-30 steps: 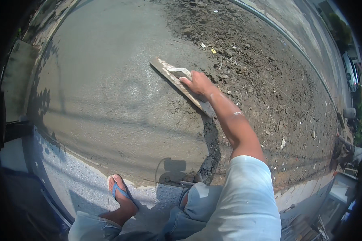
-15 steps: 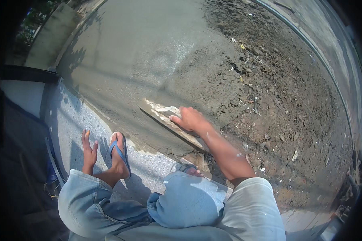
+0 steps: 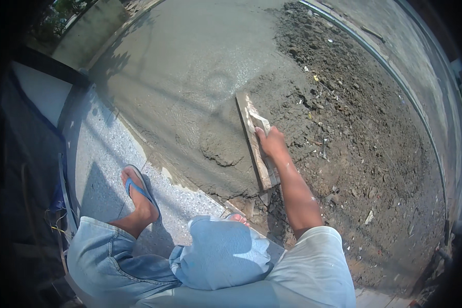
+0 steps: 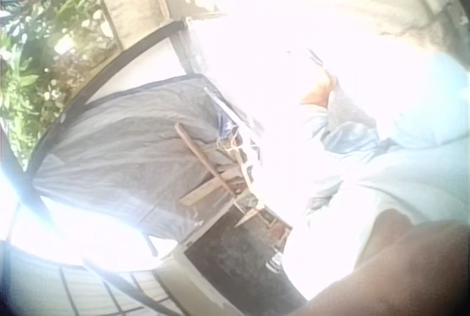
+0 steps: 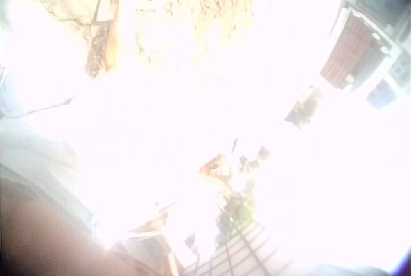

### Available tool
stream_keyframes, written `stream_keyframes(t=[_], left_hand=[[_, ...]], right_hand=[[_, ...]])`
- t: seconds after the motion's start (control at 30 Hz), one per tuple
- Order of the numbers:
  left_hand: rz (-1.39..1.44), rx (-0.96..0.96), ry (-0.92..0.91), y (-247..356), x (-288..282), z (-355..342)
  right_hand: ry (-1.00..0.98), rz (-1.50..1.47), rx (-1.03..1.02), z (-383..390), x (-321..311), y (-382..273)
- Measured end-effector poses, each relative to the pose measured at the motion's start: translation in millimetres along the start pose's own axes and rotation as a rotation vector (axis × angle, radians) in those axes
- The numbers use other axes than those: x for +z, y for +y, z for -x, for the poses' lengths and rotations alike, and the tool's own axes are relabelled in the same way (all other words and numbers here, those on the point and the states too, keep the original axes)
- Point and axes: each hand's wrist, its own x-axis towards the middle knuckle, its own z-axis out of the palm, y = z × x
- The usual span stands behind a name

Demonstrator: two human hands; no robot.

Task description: The person smooths a wet concrete surface using a wooden float, spreads additional concrete onto the edge with a trowel, and receives a bucket of concrete from another person.

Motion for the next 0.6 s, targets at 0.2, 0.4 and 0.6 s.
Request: stream_keyframes(t=[0.2,0.4,0.6], left_hand=[[-0.086,-0.141,0.203,-99,-39,79],[-0.056,-0.071,0.09,-114,-110,19],[-0.076,0.091,0.061,-105,-119,-77]], right_hand=[[-0.22,-0.165,0.058,65,95,-62],[-0.333,-0.22,-0.115,112,111,-138],[-0.412,-0.407,-0.122,72,13,-93]])
